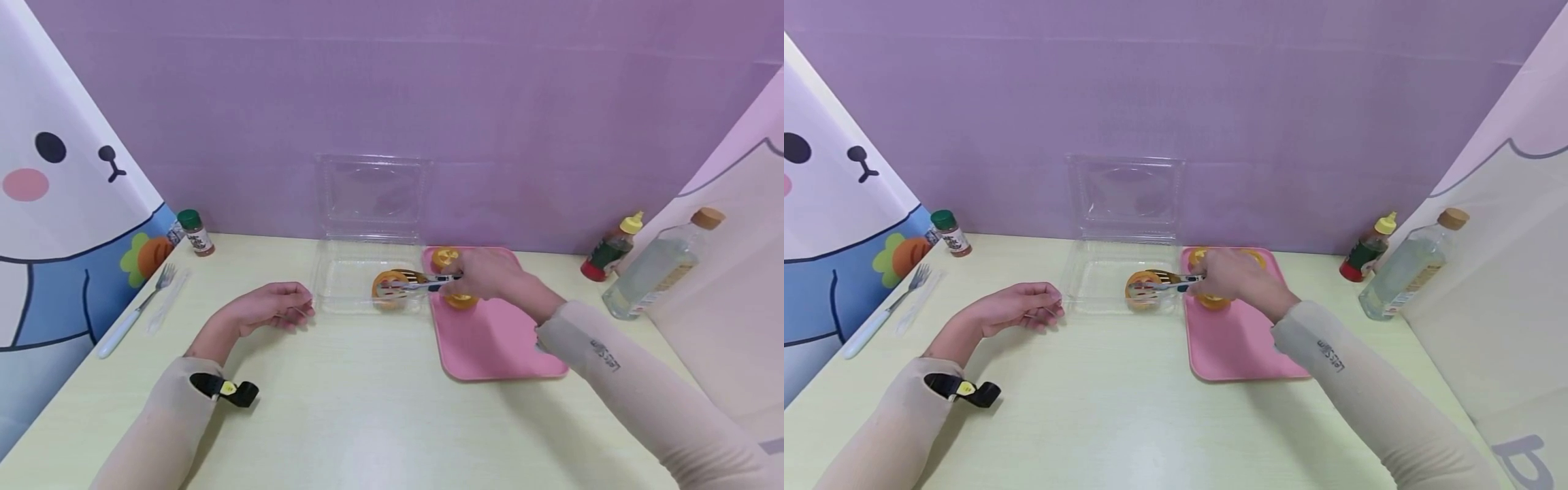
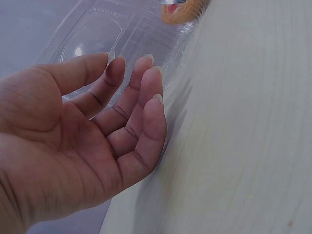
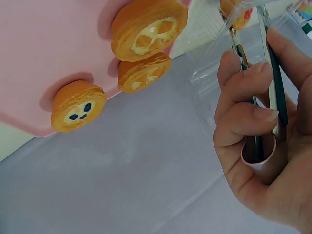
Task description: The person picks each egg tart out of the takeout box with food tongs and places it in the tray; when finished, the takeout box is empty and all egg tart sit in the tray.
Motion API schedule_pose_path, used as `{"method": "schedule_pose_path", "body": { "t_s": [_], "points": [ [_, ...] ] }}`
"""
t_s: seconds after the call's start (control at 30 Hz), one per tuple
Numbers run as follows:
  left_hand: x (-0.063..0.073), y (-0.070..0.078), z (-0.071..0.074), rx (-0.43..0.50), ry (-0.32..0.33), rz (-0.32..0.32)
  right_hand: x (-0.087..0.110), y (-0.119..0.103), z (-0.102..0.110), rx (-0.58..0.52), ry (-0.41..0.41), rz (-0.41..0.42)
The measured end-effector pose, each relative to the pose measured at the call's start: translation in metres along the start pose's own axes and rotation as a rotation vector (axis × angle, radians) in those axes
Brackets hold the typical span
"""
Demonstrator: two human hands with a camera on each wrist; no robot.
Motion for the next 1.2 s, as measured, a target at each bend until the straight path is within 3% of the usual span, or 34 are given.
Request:
{"method": "schedule_pose_path", "body": {
  "t_s": [0.3,0.7,1.2],
  "points": [
    [0.000,0.002,-0.001,-0.007,0.002,0.004,-0.003,-0.002,-0.002,-0.033,-0.024,0.027],
    [0.001,0.001,0.000,0.000,0.006,0.004,0.004,-0.008,0.004,0.012,0.136,0.099],
    [0.000,0.001,0.000,-0.005,0.004,-0.001,0.010,-0.001,-0.003,-0.113,0.198,0.077]
  ]
}}
Point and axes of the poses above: each hand's wrist, its own x-axis away from the middle knuckle, its own z-axis out of the back of the hand, y = z × x, the point moved 10 cm from there along -x, towards the middle knuckle, and after that the axes turned 14 degrees about x, right-handed, at the moved point
